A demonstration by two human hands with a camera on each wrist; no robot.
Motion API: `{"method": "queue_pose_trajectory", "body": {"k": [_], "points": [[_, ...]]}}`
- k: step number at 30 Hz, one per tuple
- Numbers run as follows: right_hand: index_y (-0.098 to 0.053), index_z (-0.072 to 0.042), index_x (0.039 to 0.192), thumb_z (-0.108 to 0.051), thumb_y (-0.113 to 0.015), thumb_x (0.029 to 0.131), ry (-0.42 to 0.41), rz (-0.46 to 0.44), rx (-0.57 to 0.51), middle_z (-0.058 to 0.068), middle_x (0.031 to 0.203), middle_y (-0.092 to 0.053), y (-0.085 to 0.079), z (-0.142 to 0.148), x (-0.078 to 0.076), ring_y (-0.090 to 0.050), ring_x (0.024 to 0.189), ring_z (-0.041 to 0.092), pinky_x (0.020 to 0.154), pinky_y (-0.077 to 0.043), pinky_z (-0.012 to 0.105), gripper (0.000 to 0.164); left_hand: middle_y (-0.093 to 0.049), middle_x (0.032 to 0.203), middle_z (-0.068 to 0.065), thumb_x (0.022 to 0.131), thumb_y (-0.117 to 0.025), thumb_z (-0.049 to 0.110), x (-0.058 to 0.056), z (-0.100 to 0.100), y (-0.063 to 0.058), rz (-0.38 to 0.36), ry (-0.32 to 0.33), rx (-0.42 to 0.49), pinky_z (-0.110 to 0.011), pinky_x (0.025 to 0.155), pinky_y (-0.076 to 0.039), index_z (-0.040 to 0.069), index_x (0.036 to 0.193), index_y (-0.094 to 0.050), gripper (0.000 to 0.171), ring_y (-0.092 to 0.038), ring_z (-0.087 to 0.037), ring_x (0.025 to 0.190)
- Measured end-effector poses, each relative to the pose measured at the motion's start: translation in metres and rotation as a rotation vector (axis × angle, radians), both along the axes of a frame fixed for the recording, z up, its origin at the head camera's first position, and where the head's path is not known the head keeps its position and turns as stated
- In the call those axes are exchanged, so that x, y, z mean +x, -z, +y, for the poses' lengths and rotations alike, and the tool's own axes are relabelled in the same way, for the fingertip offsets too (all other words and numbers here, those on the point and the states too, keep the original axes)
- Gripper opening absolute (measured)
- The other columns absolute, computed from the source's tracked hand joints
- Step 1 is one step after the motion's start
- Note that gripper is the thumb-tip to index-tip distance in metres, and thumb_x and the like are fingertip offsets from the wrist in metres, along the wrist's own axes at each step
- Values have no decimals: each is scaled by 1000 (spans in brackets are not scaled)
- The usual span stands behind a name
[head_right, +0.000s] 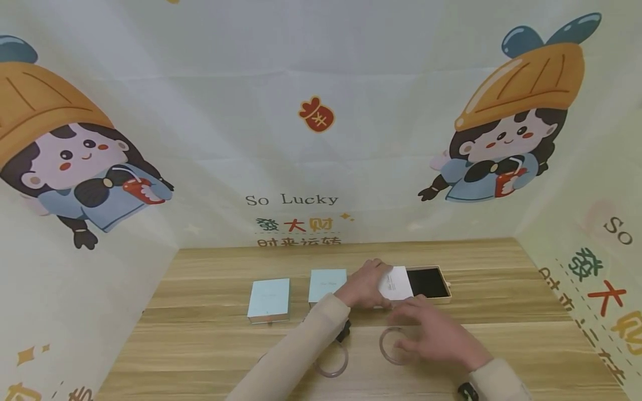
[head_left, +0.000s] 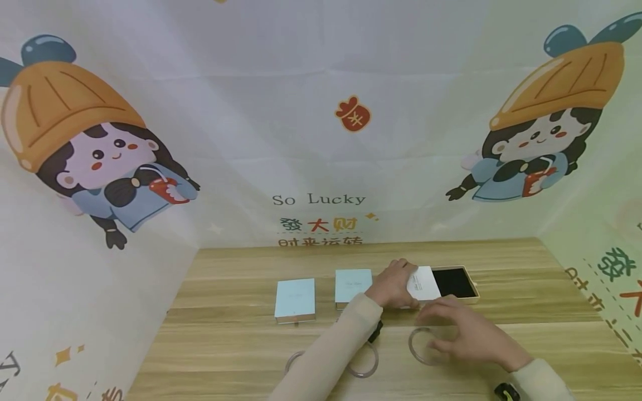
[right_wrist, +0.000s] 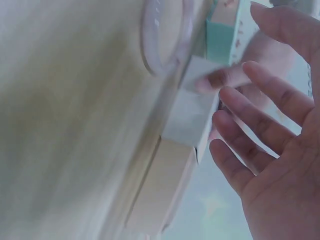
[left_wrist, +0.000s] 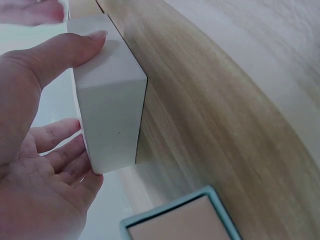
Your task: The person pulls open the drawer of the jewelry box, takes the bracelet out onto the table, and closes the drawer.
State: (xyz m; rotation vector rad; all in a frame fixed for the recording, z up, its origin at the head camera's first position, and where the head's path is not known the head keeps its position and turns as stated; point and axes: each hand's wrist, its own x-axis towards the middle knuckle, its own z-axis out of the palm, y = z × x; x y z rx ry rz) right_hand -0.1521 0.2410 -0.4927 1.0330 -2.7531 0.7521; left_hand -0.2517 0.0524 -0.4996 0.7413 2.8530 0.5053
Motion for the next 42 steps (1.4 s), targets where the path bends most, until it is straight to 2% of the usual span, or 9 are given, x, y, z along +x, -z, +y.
{"method": "queue_pose_trajectory", "body": {"k": [4,8,14,19,24,29,33,37,42], "points": [[-72,-24,117,-26,-89,79,32,36,-37,-7,123,-68,-5,9,-10,-54,114,10,91,-55,39,41,-55,142,5,75,-92,36,-2,0,-1,0,-3,8,-19,98,-46,17,151,-50,89,-49,-9,123],[-73,-17,118,-23,-90,77,59,93,-59,4,128,-68,-9,19,-17,-58,119,23,92,-54,51,45,-54,144,5,75,-91,39,-2,0,0,-6,-6,-4,-21,102,-46,18,151,-49,90,-49,-10,127],[-66,-10,131,-23,-86,82,155,17,-102,20,143,-58,-11,36,-29,-48,132,50,97,-44,72,54,-54,144,5,75,-91,39,0,0,1,-12,-9,1,-21,105,-46,18,152,-49,90,-49,-10,129],[-56,-6,141,-31,-81,88,271,-78,-106,29,153,-45,-13,48,-41,-37,139,58,101,-35,78,64,-54,143,4,75,-92,37,1,-1,1,-7,-7,14,-19,103,-45,17,151,-50,90,-49,-10,127],[-35,-5,158,-47,-67,97,382,-268,-116,32,161,-31,-15,59,-50,-36,140,58,102,-40,74,80,-54,143,5,74,-93,37,1,-1,1,-6,-8,19,-19,102,-45,18,151,-50,90,-49,-9,126],[-19,-3,163,-55,-52,103,454,-411,-143,36,160,-28,-15,67,-58,-38,140,58,101,-43,72,85,-54,143,5,74,-93,37,1,0,1,-5,-10,19,-19,101,-46,18,151,-50,89,-49,-9,125],[-18,4,161,-56,-36,108,470,-503,-191,41,156,-30,-15,72,-65,-42,136,59,102,-44,69,83,-54,144,6,74,-93,38,1,0,1,-3,-10,14,-19,101,-45,19,151,-50,90,-48,-9,126],[-20,14,156,-57,-22,109,478,-588,-256,42,151,-38,-14,79,-71,-52,130,55,99,-53,57,85,-55,142,6,74,-93,37,1,-1,0,-3,-8,20,-19,100,-45,18,150,-51,89,-49,-8,124],[-28,23,149,-56,-16,109,513,-685,-310,42,142,-48,-9,85,-82,-69,113,43,86,-61,42,89,-55,142,5,74,-93,37,1,-1,-1,-5,-7,26,-19,100,-45,18,150,-51,89,-49,-8,123]]}}
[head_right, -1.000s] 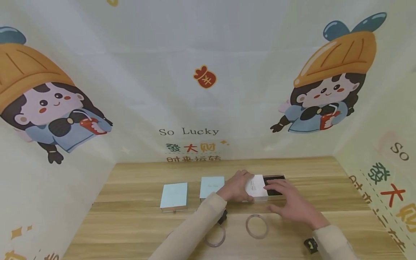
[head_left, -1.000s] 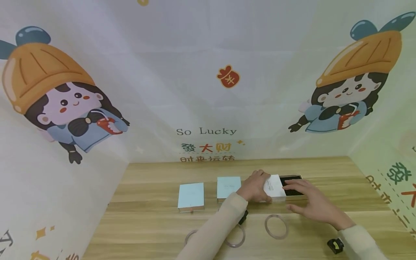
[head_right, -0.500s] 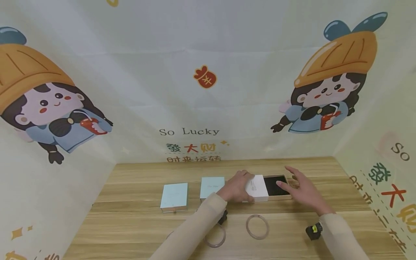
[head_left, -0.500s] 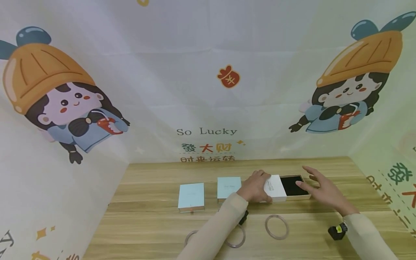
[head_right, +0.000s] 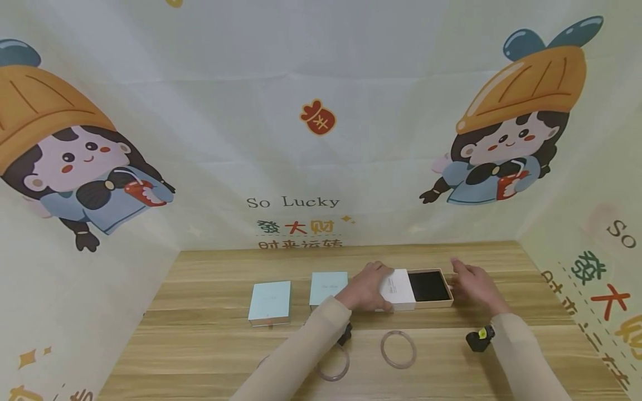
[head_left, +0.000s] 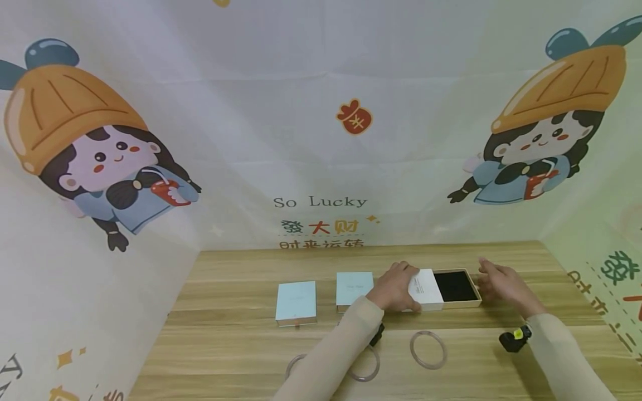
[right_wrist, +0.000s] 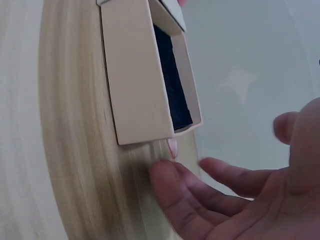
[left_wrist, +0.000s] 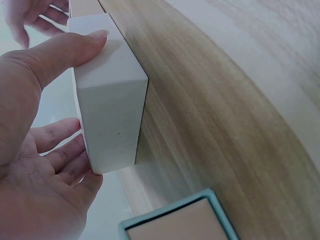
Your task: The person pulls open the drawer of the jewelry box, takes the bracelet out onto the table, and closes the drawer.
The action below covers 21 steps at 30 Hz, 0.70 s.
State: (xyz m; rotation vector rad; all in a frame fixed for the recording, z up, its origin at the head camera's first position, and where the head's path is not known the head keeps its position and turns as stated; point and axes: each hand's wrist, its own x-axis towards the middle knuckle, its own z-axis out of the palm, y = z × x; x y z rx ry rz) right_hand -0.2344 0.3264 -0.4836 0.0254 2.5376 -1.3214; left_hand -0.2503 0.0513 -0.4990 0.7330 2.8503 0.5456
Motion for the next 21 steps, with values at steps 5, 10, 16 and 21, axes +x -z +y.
{"method": "queue_pose_trajectory", "body": {"k": [5,10,16,21], "points": [[-40,24,141,-45,-21,112,-14,-60,6,40,131,-59,4,2,-8,-74,94,26,79,-62,37,78,-55,142,5,74,-93,37,1,0,-1,2,-2,-1,-19,100,-45,18,150,-51,89,-49,-9,124],[-50,24,133,-23,-37,109,-51,-53,37,24,104,-72,10,3,-12,-70,81,16,72,-62,33,54,-55,142,6,73,-93,37,0,0,2,-2,-4,5,-19,100,-45,18,150,-51,89,-49,-8,125],[-58,22,125,-8,-41,106,-78,21,89,21,98,-73,20,7,-16,-67,80,12,67,-60,31,39,-55,143,7,73,-93,37,-1,1,3,-5,-5,3,-19,101,-45,19,150,-51,90,-49,-8,125],[-64,19,114,-5,-48,104,-58,88,120,20,94,-74,24,5,-15,-66,77,12,65,-59,28,31,-54,143,6,74,-93,37,-2,0,3,-7,-7,4,-19,101,-45,19,150,-51,90,-48,-8,126]]}}
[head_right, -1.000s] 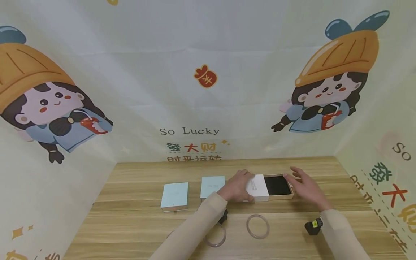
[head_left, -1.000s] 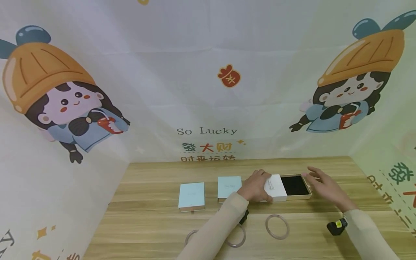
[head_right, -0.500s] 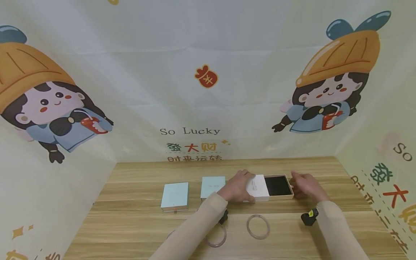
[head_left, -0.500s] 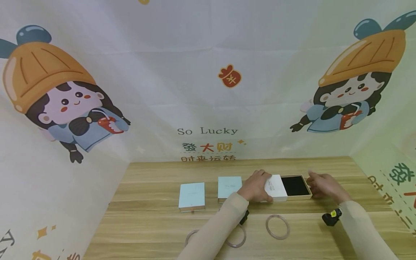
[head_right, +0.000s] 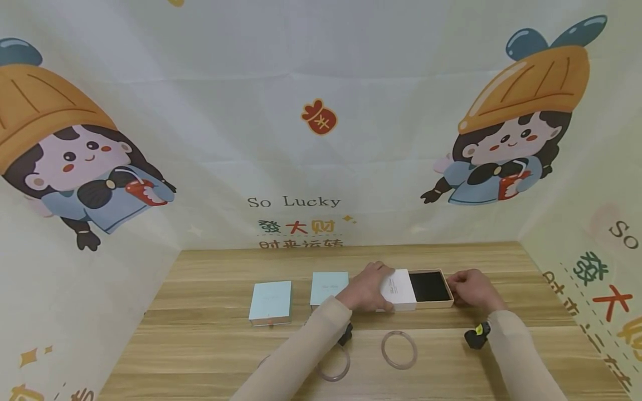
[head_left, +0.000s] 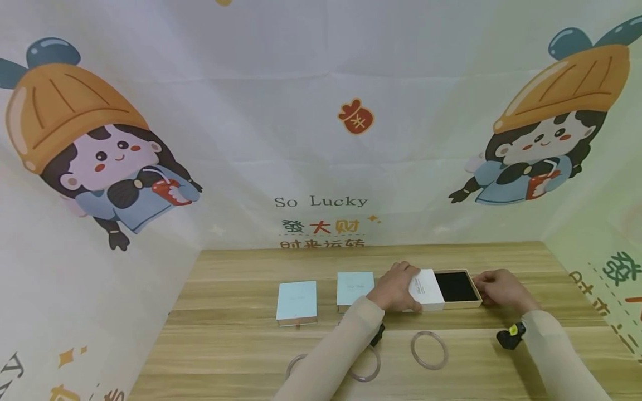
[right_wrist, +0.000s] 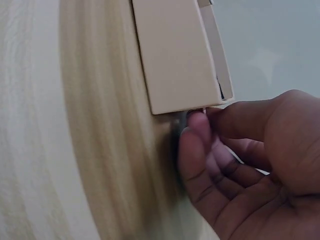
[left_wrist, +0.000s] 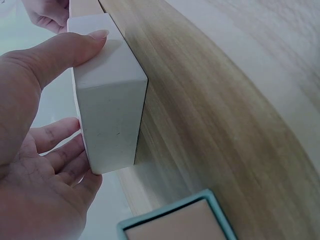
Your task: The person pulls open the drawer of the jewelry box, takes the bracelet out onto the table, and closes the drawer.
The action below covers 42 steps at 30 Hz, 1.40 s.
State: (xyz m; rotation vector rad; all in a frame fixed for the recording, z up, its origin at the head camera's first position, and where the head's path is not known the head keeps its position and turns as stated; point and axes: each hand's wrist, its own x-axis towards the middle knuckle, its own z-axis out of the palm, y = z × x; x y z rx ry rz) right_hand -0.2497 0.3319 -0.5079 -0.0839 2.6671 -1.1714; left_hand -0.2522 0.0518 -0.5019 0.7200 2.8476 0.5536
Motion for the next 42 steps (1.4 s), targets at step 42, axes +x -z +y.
{"method": "queue_pose_trajectory", "body": {"k": [42], "points": [[-69,15,105,-2,-56,98,48,125,-46,17,85,-75,15,-34,8,-66,65,9,59,-57,24,22,-52,149,5,72,-94,37,-3,2,3,-13,-2,19,-21,107,-44,17,151,-49,93,-47,-11,132]]}}
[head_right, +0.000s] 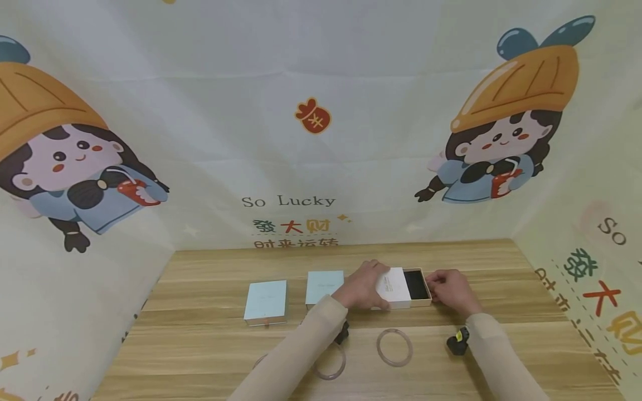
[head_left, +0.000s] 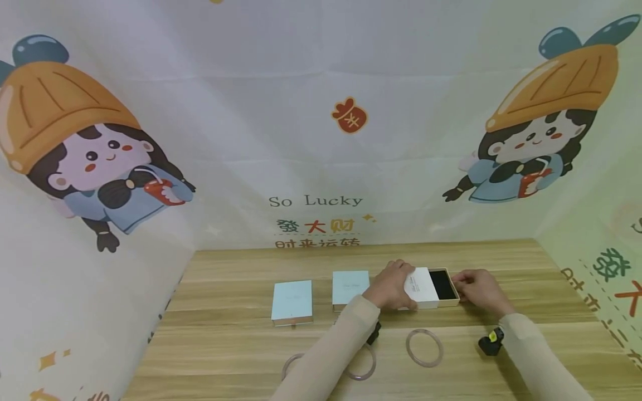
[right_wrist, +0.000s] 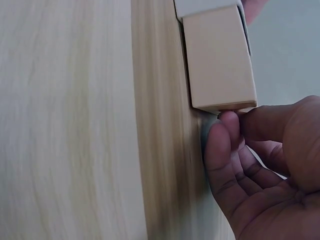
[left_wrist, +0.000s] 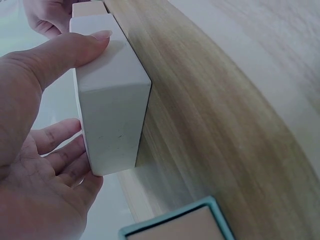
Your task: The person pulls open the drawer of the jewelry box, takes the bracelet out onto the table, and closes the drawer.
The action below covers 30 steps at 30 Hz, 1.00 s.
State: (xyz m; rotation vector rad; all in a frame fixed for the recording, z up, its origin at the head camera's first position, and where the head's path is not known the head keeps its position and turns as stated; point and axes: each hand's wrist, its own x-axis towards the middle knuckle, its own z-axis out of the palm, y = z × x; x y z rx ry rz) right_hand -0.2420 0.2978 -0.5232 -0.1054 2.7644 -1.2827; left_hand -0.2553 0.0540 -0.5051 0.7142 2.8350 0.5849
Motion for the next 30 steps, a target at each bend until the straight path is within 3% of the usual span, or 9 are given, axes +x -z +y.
{"method": "queue_pose_trajectory", "body": {"k": [6,19,30], "points": [[-69,14,105,-2,-57,98,-1,6,-10,20,87,-75,1,-11,0,-66,65,12,59,-58,25,21,-52,149,5,72,-94,37,0,1,-2,-3,-5,4,-21,108,-43,17,151,-50,93,-47,-11,133],[-69,14,103,0,-58,98,-56,-10,-111,13,82,-73,1,-34,0,-66,69,13,61,-59,26,19,-53,146,5,72,-94,37,-1,1,1,6,-3,3,-20,104,-44,17,150,-50,92,-48,-10,130],[-68,11,103,-1,-58,98,-86,-20,-83,10,83,-72,1,-39,-1,-65,72,12,62,-58,25,16,-52,146,3,75,-93,36,2,-3,0,-18,2,20,-21,102,-45,16,152,-48,91,-47,-11,130]]}}
